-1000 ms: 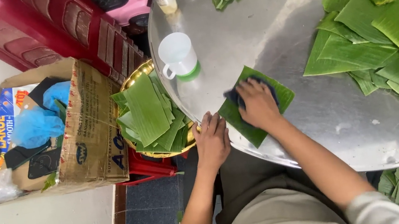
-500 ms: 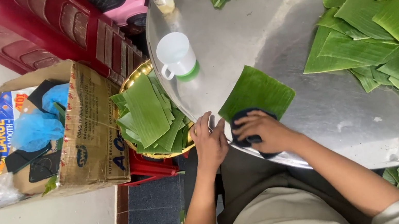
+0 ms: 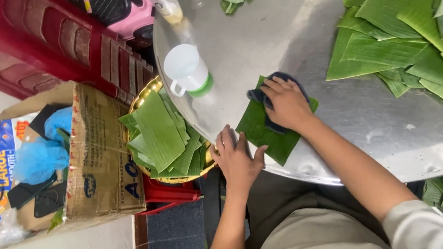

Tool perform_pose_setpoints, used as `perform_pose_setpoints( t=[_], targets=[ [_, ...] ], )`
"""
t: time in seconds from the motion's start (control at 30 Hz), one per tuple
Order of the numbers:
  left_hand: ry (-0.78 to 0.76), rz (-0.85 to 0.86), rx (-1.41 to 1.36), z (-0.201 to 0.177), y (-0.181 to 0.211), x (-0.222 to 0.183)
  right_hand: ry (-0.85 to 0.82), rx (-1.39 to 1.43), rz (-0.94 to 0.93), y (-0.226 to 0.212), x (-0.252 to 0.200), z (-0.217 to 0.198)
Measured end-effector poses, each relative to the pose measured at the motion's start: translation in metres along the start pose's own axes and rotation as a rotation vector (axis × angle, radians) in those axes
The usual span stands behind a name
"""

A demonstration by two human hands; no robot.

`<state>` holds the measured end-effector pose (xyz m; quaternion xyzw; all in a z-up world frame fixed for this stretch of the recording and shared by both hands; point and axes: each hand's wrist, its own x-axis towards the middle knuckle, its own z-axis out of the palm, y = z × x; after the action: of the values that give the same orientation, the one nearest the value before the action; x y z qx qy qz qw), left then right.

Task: A person cleans individual pieces of cut banana leaves by wiping them with a dark cloth on a large metal table.

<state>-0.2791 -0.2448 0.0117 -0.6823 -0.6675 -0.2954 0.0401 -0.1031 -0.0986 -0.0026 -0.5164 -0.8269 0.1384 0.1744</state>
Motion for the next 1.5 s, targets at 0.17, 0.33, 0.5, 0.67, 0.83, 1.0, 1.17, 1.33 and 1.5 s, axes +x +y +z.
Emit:
perform_pose_setpoints(
  t=[0.17, 0.33, 0.5, 0.67, 0.83, 1.0, 1.17, 1.33, 1.5],
  targets=[
    [-0.102, -0.048, 0.02, -0.013, 0.008, 0.007, -0.02, -0.106, -0.271, -0.037, -0.008, -0.019],
    [-0.191, -0.109, 0.014, -0.019, 0.005, 0.008, -0.005, 0.132, -0.463, -0.04, -0.049, -0.003],
    [-0.238, -0.13, 0.031, -0.019, 0.01, 0.008, 0.058, 0.013, -0.304, -0.032, -0.024, -0.01],
    [-0.328, -0.195, 0.05, -0.028, 0.018, 0.013, 0.092, 0.038, -0.124, -0.008, -0.014, -0.005],
    [-0.425, -0.24, 0.032, -0.037, 0.025, 0.018, 0.132, -0.053, -0.111, 0.015, -0.05, -0.019],
    [-0.245, -0.093, 0.134, -0.026, 0.028, 0.007, 0.24, -0.285, 0.044, 0.081, -0.052, -0.003],
    [-0.078, 0.329, -0.107, 0.003, 0.05, -0.047, 0.261, -0.33, 0.071, 0.118, -0.045, -0.001],
    [-0.177, 0.404, -0.167, 0.002, 0.038, -0.067, 0.495, 0.358, 0.163, 0.119, -0.064, -0.034],
    [-0.301, 0.453, -0.294, 0.003, 0.011, -0.047, 0.743, 1.068, 0.439, 0.128, -0.11, -0.046]
  ],
)
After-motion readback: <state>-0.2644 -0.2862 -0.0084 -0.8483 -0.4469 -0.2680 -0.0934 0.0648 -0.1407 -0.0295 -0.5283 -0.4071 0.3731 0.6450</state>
